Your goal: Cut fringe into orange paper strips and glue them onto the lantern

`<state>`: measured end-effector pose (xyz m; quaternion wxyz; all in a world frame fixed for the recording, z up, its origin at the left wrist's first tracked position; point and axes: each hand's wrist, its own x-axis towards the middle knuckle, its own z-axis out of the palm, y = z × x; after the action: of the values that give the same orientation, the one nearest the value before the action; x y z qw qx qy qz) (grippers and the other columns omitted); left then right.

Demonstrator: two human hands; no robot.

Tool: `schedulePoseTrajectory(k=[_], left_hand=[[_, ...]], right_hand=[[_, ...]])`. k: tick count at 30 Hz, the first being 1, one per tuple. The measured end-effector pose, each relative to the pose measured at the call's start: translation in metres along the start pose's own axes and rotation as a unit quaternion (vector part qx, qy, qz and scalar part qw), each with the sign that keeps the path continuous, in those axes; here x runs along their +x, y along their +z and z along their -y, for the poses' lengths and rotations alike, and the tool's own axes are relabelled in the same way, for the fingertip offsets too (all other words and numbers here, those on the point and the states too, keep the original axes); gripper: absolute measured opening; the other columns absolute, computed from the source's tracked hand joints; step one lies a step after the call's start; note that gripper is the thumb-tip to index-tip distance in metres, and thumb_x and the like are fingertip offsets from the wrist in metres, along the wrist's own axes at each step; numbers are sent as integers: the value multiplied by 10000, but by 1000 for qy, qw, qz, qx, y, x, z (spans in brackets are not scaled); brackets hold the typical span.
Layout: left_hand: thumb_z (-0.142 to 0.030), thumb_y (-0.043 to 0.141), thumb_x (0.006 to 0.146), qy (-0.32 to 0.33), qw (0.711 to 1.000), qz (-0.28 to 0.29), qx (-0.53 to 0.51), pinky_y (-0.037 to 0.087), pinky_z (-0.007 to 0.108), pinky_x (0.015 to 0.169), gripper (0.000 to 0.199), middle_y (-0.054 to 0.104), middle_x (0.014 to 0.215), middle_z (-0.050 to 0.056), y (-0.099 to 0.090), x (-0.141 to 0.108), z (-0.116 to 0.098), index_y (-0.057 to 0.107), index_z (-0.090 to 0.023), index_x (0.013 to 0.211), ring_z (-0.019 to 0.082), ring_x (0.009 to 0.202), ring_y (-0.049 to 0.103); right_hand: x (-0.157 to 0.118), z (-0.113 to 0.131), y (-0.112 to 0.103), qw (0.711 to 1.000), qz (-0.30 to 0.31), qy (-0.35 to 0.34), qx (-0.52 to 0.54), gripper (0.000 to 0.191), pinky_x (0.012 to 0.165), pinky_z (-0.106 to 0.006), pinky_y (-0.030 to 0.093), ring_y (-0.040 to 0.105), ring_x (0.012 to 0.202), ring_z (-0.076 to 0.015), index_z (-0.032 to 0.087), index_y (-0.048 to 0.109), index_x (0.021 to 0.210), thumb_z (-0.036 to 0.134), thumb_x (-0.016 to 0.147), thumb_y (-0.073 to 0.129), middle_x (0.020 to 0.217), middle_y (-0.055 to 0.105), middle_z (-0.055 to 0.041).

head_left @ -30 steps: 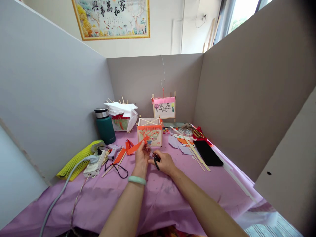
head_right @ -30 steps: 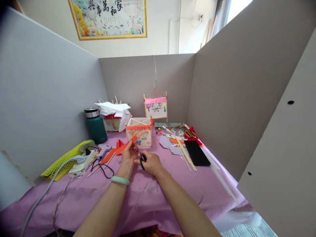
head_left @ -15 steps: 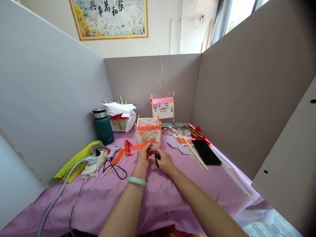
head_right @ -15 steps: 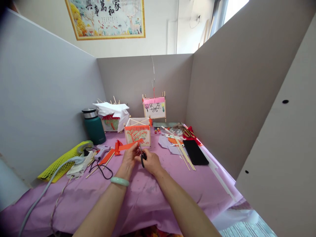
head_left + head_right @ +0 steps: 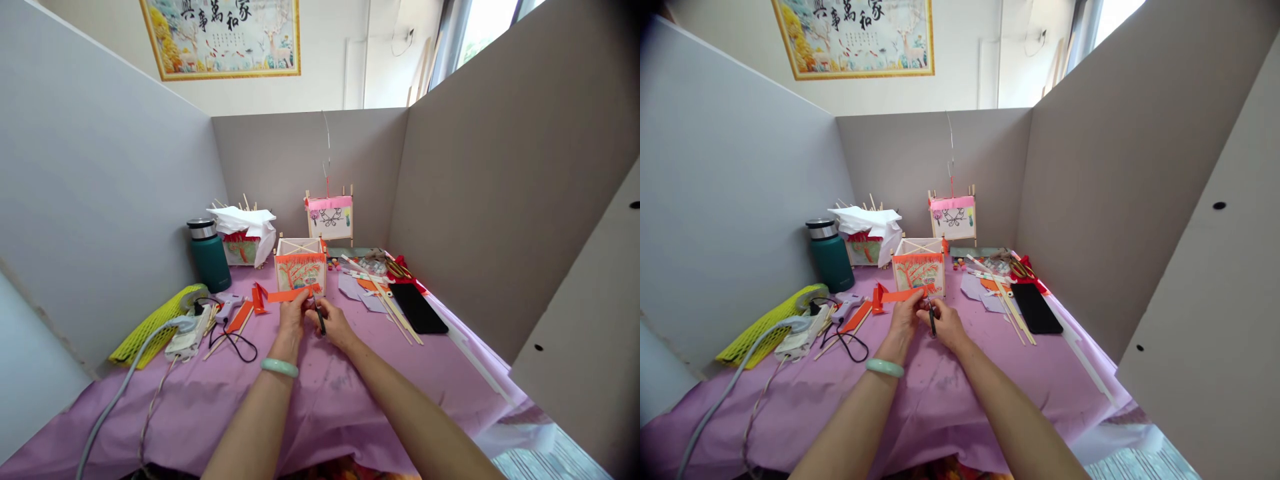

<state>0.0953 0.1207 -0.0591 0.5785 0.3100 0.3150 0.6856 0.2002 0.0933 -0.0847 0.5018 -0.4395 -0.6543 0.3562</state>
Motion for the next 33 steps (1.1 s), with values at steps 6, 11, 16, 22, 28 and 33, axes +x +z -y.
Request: schedulePoseTrajectory(k=[6,11,16,22,28,33], left_hand=[[-251,770,564,-4,1000,2,3,384,233,487,246,476,483,-53,1,-2,-1,546,-151,568,89,463,464],[-222,785,531,7,1000,5,-11,404,227,492,255,483,484,-56,4,-5,-4,542,-153,566,76,453,458],[-240,791,530,5,1000,5,-6,410,232,488,253,517,498,-42,4,-5,-4,566,-146,594,87,456,487],[-248,791,524,1,1000,12,-1,400,236,487,261,513,488,-44,3,-4,-3,557,-149,583,91,456,485],[-248,793,538,1,1000,15,0,392,240,494,262,516,507,-41,2,-2,-1,556,-150,592,96,467,492],[-244,789,546,-2,1000,14,-4,393,243,508,257,511,509,-46,1,-1,0,556,-151,599,92,471,480]], right_hand=[[-1,1,-1,998,-25,-10,-52,311,527,-238,447,562,541,-132,227,608,921,517,810,580,623,595,43],[-1,2,-2,996,-30,-16,-77,317,551,-249,450,563,572,-143,233,614,914,531,816,570,627,598,34],[-1,3,-3,995,-27,-21,-92,336,551,-245,439,554,581,-142,233,607,897,556,826,545,629,591,35],[-2,4,-3,994,-27,-26,-104,334,562,-241,430,555,598,-144,234,598,894,557,838,530,649,601,31],[-2,4,-4,993,-28,-27,-112,336,576,-245,433,564,615,-150,237,603,906,557,838,527,671,616,27],[-1,3,-4,992,-24,-31,-116,339,573,-242,429,562,609,-148,235,600,909,558,843,524,669,613,28]])
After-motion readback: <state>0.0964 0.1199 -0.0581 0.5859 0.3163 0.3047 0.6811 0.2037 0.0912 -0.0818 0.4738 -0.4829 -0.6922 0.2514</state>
